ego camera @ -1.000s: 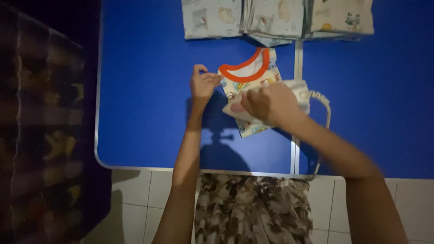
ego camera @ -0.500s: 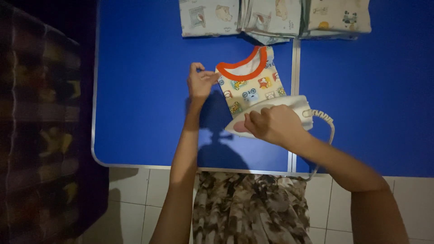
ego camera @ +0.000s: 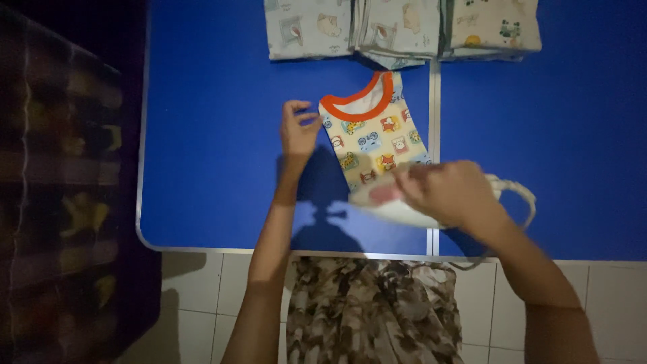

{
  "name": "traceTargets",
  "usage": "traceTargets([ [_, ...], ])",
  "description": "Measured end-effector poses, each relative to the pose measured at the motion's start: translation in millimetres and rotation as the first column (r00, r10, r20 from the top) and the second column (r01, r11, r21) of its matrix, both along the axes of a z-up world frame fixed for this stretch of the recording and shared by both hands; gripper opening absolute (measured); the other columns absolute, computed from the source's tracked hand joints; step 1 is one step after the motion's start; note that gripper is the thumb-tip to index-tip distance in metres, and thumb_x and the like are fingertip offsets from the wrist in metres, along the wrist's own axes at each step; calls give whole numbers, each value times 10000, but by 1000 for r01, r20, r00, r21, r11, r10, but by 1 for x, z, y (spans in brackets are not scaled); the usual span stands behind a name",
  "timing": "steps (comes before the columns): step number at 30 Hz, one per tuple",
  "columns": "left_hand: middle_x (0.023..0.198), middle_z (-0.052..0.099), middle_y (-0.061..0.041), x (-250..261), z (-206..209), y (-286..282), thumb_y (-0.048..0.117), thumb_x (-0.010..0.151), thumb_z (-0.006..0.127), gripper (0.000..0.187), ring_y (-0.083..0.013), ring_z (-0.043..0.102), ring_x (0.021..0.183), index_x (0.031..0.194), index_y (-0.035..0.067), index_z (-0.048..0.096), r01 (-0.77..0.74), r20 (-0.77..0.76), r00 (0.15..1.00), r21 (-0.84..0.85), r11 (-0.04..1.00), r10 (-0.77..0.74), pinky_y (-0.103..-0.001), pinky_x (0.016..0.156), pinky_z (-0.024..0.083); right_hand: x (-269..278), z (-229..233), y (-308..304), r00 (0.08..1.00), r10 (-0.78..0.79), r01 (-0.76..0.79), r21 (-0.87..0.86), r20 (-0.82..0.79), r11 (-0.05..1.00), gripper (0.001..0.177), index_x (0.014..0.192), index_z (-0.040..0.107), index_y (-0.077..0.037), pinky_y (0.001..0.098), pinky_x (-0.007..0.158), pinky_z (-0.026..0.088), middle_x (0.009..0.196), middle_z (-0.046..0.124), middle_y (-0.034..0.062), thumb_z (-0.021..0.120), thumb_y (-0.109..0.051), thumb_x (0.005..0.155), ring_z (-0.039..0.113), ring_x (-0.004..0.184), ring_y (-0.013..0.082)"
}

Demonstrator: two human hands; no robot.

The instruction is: Ironing and folding children's clothing on a table.

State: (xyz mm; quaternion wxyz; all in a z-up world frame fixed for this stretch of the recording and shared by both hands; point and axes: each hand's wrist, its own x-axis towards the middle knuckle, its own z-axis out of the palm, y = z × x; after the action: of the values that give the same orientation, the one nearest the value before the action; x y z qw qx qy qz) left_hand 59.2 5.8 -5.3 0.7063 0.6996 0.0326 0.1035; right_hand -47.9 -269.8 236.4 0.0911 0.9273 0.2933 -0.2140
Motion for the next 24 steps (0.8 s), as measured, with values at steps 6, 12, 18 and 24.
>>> traceTargets([
  [6, 1559, 401, -252, -62, 53, -42, -43, 927, 630, 411, -406, 424, 1484, 1311, -3, 491, -213, 221, 969, 501, 839, 113, -498, 1246, 389, 22, 3, -13, 818, -570, 504, 377, 79, 777, 719, 1353, 489, -34, 394, 424, 575, 766, 722, 184, 558, -624, 947, 688, 511, 281],
  [12, 1708, 49, -352, -98, 38, -101, 150, 1075, 450, 660, -490, 32, 1614, 1615, -100, 164, -63, 134, 991, 489, 870, -4, -573, 1314, 120, 43, -12, 15, 834, -520, 371, 512, 182, 775, 550, 1455, 495, -168, 448, 483, 570, 849, 725, 202, 471, -537, 1048, 719, 589, 315],
  [18, 1671, 102, -373, -105, 30, -100, 235, 1116, 399, 660, -511, 46, 1599, 1579, -173, 166, 24, 63, 992, 770, 638, -113, -655, 1287, 36, 58, -41, 41, 809, -457, 216, 535, 370, 816, 401, 1319, 624, -198, 487, 552, 558, 814, 721, 206, 549, -479, 1043, 701, 655, 393],
  [24, 1672, 158, -363, -106, 26, -99, 151, 1101, 528, 574, -495, 77, 1607, 1518, -183, 317, 24, 31, 991, 915, 403, -128, -659, 1280, 67, 100, -43, 60, 860, -453, 254, 571, 237, 781, 327, 1229, 673, -137, 508, 582, 553, 771, 709, 220, 581, -391, 1045, 705, 679, 406],
])
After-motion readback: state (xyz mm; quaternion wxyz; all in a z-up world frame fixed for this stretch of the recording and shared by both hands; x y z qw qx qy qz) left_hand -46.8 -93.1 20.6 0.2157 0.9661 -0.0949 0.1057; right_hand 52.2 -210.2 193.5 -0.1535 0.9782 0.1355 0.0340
